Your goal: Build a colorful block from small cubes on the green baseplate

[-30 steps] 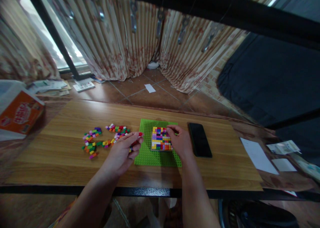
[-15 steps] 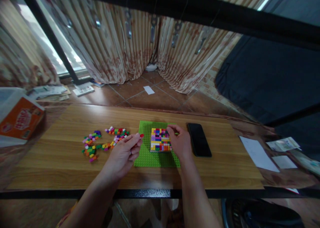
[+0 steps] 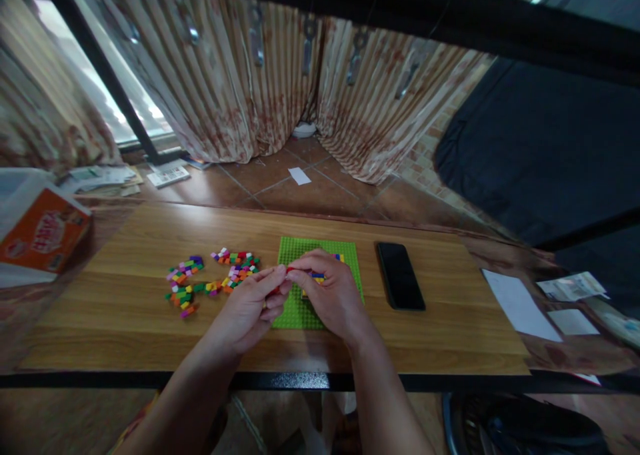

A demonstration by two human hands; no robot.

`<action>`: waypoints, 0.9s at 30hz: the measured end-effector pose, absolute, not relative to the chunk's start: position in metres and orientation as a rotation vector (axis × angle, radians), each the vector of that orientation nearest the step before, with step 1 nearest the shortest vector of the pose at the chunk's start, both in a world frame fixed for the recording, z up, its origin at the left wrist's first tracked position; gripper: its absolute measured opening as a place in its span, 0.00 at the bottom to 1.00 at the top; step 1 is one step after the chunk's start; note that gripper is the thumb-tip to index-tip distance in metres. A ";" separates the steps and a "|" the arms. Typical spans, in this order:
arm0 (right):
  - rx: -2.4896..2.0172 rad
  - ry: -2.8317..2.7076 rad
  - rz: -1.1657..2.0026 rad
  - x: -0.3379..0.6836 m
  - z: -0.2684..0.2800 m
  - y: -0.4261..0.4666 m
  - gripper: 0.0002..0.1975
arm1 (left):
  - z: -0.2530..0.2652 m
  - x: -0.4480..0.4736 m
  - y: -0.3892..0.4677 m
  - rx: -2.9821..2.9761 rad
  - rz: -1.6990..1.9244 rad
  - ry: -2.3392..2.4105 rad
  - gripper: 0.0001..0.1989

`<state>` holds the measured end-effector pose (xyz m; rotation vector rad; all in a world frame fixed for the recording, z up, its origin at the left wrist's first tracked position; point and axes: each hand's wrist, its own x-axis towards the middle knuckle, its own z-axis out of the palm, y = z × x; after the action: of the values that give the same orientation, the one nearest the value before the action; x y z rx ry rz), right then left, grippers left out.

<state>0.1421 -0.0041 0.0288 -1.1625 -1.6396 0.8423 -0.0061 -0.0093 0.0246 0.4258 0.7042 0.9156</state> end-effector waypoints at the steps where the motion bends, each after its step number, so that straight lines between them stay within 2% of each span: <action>1: -1.148 -1.618 0.866 0.142 0.029 -0.004 0.04 | 0.026 -0.006 -0.009 0.420 0.908 0.691 0.17; 9: -1.206 -1.300 1.078 0.153 0.035 -0.006 0.06 | 0.030 -0.009 -0.011 0.418 0.883 0.662 0.17; 17: -1.489 -1.431 0.527 0.175 0.012 0.006 0.04 | 0.022 -0.012 -0.005 0.358 1.026 0.785 0.17; 27: -1.584 -1.703 0.274 0.163 -0.006 0.011 0.03 | 0.020 -0.011 -0.005 0.377 1.045 0.801 0.17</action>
<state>0.1631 0.0115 -0.0062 -1.5845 -1.7033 0.2736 -0.0112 -0.0055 0.0205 0.3765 0.8011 1.0446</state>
